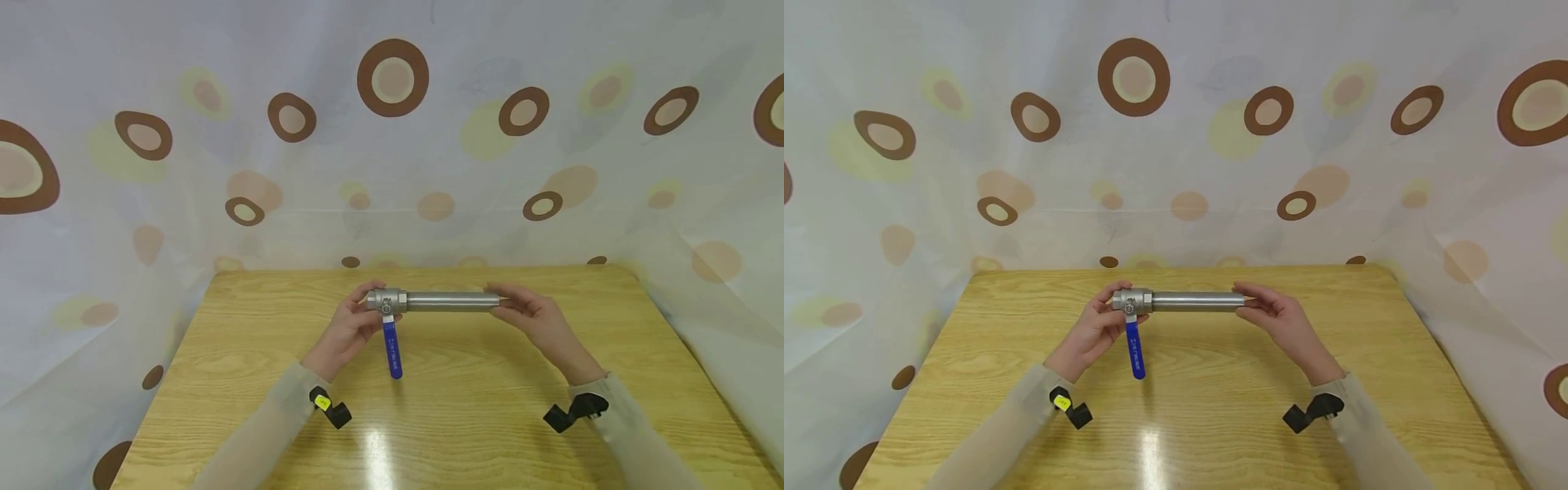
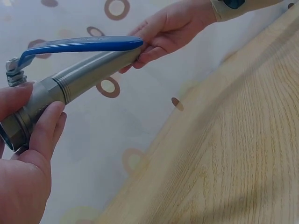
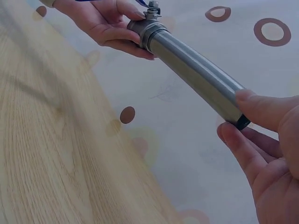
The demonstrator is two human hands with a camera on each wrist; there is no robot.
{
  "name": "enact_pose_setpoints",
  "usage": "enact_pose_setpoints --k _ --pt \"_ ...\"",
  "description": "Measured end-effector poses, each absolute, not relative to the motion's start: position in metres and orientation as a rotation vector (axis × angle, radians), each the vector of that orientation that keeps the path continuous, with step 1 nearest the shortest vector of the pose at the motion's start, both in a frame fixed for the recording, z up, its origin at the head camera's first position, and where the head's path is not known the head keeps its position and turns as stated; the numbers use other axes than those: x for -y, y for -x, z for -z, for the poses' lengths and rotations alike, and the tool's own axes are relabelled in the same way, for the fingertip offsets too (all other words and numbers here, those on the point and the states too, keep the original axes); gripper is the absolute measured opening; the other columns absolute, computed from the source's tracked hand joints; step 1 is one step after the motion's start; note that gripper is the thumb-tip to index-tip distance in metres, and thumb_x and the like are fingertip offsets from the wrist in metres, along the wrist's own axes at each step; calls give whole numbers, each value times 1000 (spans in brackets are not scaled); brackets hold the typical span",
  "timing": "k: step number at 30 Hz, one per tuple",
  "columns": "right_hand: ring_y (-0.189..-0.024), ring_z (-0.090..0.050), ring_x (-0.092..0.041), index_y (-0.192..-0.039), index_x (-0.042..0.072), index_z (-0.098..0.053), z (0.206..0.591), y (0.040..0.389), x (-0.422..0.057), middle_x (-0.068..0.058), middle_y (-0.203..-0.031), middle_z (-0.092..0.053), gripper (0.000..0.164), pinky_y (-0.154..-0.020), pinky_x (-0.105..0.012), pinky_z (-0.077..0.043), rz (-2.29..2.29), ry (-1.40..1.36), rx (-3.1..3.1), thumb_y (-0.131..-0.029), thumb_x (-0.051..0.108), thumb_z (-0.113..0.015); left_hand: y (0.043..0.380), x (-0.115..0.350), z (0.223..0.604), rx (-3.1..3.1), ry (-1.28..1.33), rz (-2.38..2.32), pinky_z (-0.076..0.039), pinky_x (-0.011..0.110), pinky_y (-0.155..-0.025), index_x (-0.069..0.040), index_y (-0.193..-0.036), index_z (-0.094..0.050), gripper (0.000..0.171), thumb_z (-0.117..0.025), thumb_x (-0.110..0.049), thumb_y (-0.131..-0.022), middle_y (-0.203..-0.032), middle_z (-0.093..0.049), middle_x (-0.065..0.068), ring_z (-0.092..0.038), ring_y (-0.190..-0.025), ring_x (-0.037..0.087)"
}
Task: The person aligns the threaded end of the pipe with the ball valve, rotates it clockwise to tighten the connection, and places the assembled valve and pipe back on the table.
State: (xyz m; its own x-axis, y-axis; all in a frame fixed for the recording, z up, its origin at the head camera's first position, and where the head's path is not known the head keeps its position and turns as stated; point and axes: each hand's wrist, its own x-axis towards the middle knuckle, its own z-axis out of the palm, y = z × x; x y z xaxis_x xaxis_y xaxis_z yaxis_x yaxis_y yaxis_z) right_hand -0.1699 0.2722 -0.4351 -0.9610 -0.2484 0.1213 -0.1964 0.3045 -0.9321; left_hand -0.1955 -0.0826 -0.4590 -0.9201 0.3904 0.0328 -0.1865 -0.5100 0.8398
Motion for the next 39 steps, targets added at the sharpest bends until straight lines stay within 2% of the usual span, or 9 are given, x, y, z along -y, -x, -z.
enact_pose_setpoints --k 4,8,17,21,29,39 --pt "-109 -68 -6 -143 9 -61 435 171 -272 6 -123 -69 43 -90 -20 -58 1792 430 -2501 -102 20 -69 195 82 459 -1325 -316 -2449 -60 37 -99 -33 -110 -74 62 -47 21 -93 -139 -48 11 -54 -122 24" --pt "-105 -68 -8 -140 9 -64 435 171 -273 6 -118 -71 41 -88 -21 -58 1754 382 -2532 -102 25 -69 196 82 459 -1310 -321 -2446 -59 38 -100 -32 -111 -74 63 -47 21 -92 -141 -46 12 -53 -123 24" --pt "-111 -68 -6 -144 9 -60 434 172 -274 8 -124 -70 45 -92 -20 -57 1823 412 -2448 -102 21 -68 196 83 460 -1287 -302 -2463 -60 36 -99 -31 -109 -74 63 -46 22 -91 -141 -46 12 -54 -123 25" --pt "-107 -69 -6 -143 6 -61 433 172 -273 9 -119 -71 45 -91 -20 -57 1809 387 -2475 -102 24 -68 197 84 460 -1275 -303 -2464 -59 37 -101 -30 -109 -74 63 -46 22 -89 -141 -46 13 -54 -124 26" --pt "-109 -68 -7 -146 7 -58 433 173 -271 6 -118 -72 47 -91 -20 -58 1804 433 -2470 -102 19 -69 197 84 459 -1274 -298 -2465 -58 38 -103 -30 -109 -74 64 -44 23 -89 -142 -46 14 -54 -124 26" --pt "-103 -71 -8 -142 5 -61 433 172 -270 7 -115 -73 44 -89 -20 -58 1760 408 -2512 -103 24 -67 196 85 459 -1242 -301 -2468 -58 39 -103 -29 -110 -74 64 -43 23 -89 -141 -47 13 -55 -124 25"
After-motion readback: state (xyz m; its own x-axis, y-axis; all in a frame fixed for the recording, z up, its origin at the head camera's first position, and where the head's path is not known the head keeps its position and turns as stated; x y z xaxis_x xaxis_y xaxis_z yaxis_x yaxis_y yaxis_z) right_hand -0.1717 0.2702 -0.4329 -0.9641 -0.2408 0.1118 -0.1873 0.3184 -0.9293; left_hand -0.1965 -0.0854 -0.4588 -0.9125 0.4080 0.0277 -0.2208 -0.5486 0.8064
